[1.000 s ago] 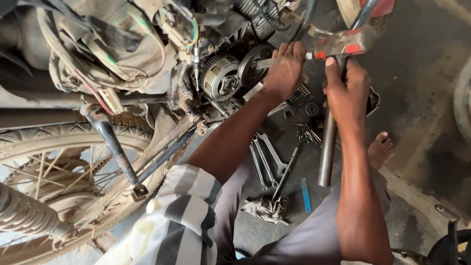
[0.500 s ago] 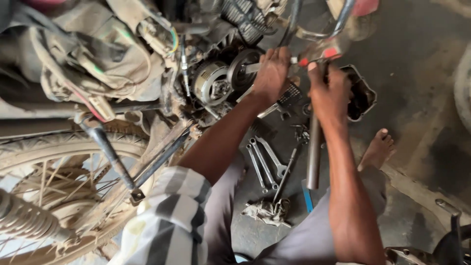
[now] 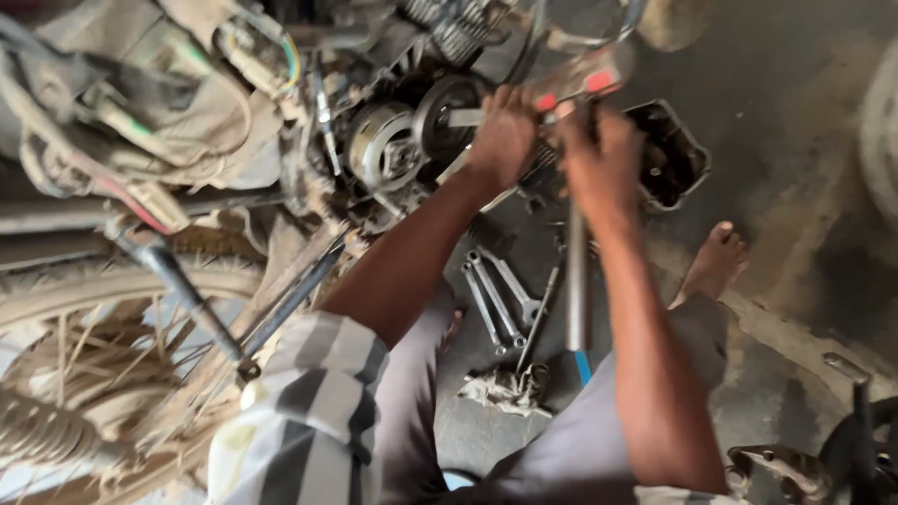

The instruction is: Cleaning and repairing motorcycle engine components.

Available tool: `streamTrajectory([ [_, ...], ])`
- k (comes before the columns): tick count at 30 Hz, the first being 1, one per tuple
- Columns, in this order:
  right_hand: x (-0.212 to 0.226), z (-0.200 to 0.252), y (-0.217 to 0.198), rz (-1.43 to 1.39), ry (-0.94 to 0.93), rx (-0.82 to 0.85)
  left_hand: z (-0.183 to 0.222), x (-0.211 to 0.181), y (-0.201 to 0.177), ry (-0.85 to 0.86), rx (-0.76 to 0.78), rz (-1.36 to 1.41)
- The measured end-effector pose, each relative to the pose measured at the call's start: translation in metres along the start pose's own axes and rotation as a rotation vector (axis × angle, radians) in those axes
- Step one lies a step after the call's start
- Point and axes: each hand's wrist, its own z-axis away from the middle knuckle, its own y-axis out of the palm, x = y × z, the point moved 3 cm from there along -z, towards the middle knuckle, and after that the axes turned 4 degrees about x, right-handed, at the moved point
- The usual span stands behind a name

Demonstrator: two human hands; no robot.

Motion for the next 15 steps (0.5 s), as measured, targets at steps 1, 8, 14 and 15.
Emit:
streamTrajectory([
  [1, 0.007, 0.003, 0.0, 0.007, 0.0, -0.008, -0.004, -0.004, -0.01, 0.006, -0.004, 0.007],
  [8, 0.015, 0.016, -0.013, -0.315, -0.04, -0.141, -0.007, -0.007, -0.061, -0.092, 0.084, 0.303],
  [14, 0.02, 0.023, -0.04, -0.38, 0.005, -0.237, -0.01, -0.012, -0.07, -0.096, 0.119, 0.359],
  [15, 0.018, 0.022, -0.044, -0.377, 0.007, -0.268, -0.012, -0.012, -0.072, -0.083, 0.099, 0.352],
])
